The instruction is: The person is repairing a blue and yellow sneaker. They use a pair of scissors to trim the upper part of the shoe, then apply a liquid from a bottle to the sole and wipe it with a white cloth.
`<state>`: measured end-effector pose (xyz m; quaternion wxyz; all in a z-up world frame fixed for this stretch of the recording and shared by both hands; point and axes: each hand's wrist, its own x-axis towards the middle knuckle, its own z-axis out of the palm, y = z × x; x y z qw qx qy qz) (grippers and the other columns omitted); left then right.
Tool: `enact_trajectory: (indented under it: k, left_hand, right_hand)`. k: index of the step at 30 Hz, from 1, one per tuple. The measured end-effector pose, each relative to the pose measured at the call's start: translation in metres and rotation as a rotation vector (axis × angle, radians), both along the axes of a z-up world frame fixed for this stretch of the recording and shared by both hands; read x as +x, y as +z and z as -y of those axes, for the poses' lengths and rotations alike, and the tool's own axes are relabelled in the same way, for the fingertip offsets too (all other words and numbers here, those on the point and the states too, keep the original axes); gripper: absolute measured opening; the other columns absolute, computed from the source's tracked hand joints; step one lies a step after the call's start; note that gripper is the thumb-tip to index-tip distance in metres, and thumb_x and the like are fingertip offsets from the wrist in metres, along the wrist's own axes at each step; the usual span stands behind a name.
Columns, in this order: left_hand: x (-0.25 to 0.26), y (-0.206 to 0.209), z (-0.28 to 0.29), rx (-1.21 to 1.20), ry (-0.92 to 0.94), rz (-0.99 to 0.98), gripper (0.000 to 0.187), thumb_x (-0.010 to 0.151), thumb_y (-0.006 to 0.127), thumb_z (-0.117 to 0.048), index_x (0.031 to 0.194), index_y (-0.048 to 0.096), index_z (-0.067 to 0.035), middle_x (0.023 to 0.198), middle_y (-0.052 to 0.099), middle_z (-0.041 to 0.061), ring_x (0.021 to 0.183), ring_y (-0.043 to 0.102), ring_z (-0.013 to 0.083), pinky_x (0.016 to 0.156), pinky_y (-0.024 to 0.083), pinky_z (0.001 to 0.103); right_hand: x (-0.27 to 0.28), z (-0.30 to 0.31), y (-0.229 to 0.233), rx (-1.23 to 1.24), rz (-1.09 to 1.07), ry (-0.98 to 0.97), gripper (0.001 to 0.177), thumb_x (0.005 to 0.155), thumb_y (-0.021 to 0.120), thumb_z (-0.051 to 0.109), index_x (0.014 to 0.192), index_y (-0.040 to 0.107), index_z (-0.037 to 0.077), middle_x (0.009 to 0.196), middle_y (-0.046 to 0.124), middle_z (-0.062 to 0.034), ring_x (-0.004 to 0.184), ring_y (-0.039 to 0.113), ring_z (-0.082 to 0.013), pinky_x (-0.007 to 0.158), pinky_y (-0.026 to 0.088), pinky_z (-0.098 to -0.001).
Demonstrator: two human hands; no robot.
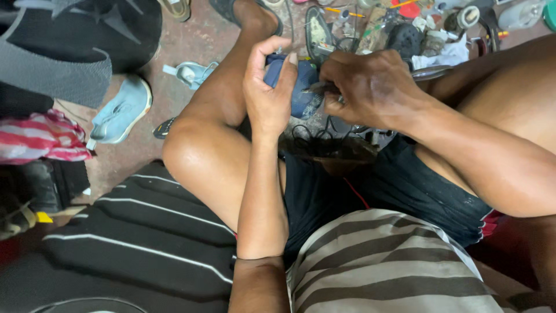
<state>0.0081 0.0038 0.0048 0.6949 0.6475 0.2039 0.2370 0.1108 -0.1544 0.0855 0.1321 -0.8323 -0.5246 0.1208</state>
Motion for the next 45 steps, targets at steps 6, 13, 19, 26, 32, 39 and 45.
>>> enact_trajectory:
  k: [6, 13, 19, 26, 32, 39, 45]
  left_hand:
    - [0.002, 0.005, 0.001, 0.063, -0.065, 0.105, 0.019, 0.104, 0.066, -0.008, 0.122, 0.065, -0.004, 0.113, 0.065, 0.002, 0.108, 0.060, 0.0098, 0.104, 0.048, 0.027]
    - [0.003, 0.006, 0.006, 0.011, -0.134, 0.113, 0.022, 0.100, 0.065, -0.011, 0.120, 0.064, -0.003, 0.119, 0.065, 0.004, 0.116, 0.059, 0.0134, 0.107, 0.046, 0.029]
    - [-0.001, -0.001, -0.003, -0.081, -0.119, 0.176, 0.026, 0.096, 0.066, -0.012, 0.119, 0.064, -0.001, 0.119, 0.063, 0.004, 0.114, 0.057, 0.0146, 0.105, 0.043, 0.029]
    - [-0.007, -0.018, -0.008, -0.359, -0.144, 0.288, 0.026, 0.097, 0.068, -0.014, 0.119, 0.061, -0.002, 0.117, 0.060, 0.003, 0.109, 0.057, 0.0106, 0.099, 0.045, 0.026]
    - [-0.011, -0.025, -0.011, -0.564, -0.112, 0.294, 0.028, 0.100, 0.068, -0.015, 0.125, 0.060, -0.004, 0.083, 0.056, -0.001, 0.070, 0.050, 0.0045, 0.064, 0.040, 0.020]
    - [-0.003, -0.032, -0.009, -0.583, -0.095, 0.257, 0.022, 0.099, 0.065, -0.011, 0.120, 0.061, -0.005, 0.085, 0.056, -0.003, 0.073, 0.049, 0.0037, 0.066, 0.040, 0.020]
    - [0.003, -0.037, -0.007, -0.613, -0.077, 0.198, 0.017, 0.101, 0.061, -0.004, 0.118, 0.064, -0.004, 0.083, 0.053, -0.005, 0.071, 0.047, 0.0021, 0.064, 0.039, 0.019]
  right_hand:
    - [0.002, 0.012, -0.002, 0.172, -0.323, -0.216, 0.027, 0.078, 0.077, 0.022, 0.099, 0.068, 0.008, 0.083, 0.071, -0.0096, 0.073, 0.073, -0.0280, 0.067, 0.058, -0.0418]
    - [0.000, 0.031, -0.004, 0.091, -0.373, -0.287, 0.027, 0.077, 0.080, 0.026, 0.091, 0.066, 0.007, 0.075, 0.069, -0.0126, 0.066, 0.068, -0.0325, 0.061, 0.052, -0.0425]
    - [0.001, 0.032, 0.004, 0.288, -0.352, -0.252, 0.024, 0.081, 0.077, 0.025, 0.095, 0.068, 0.008, 0.081, 0.073, -0.0102, 0.072, 0.071, -0.0301, 0.063, 0.050, -0.0412]
    - [-0.006, 0.026, 0.008, 0.338, -0.568, -0.200, 0.023, 0.080, 0.075, 0.018, 0.096, 0.066, 0.006, 0.078, 0.072, -0.0094, 0.070, 0.075, -0.0228, 0.066, 0.056, -0.0350]
    - [-0.006, 0.022, 0.009, 0.404, -0.516, -0.167, 0.024, 0.082, 0.075, 0.016, 0.102, 0.066, 0.007, 0.086, 0.071, -0.0095, 0.075, 0.072, -0.0230, 0.068, 0.056, -0.0360]
    - [-0.013, 0.015, -0.004, 0.412, -0.316, 0.020, 0.035, 0.083, 0.075, 0.014, 0.117, 0.071, 0.013, 0.104, 0.069, -0.0060, 0.085, 0.072, -0.0257, 0.069, 0.059, -0.0378]
    - [-0.007, 0.011, -0.014, 0.334, -0.179, 0.040, 0.034, 0.073, 0.077, 0.013, 0.106, 0.068, 0.016, 0.105, 0.069, -0.0036, 0.083, 0.072, -0.0280, 0.062, 0.055, -0.0423]
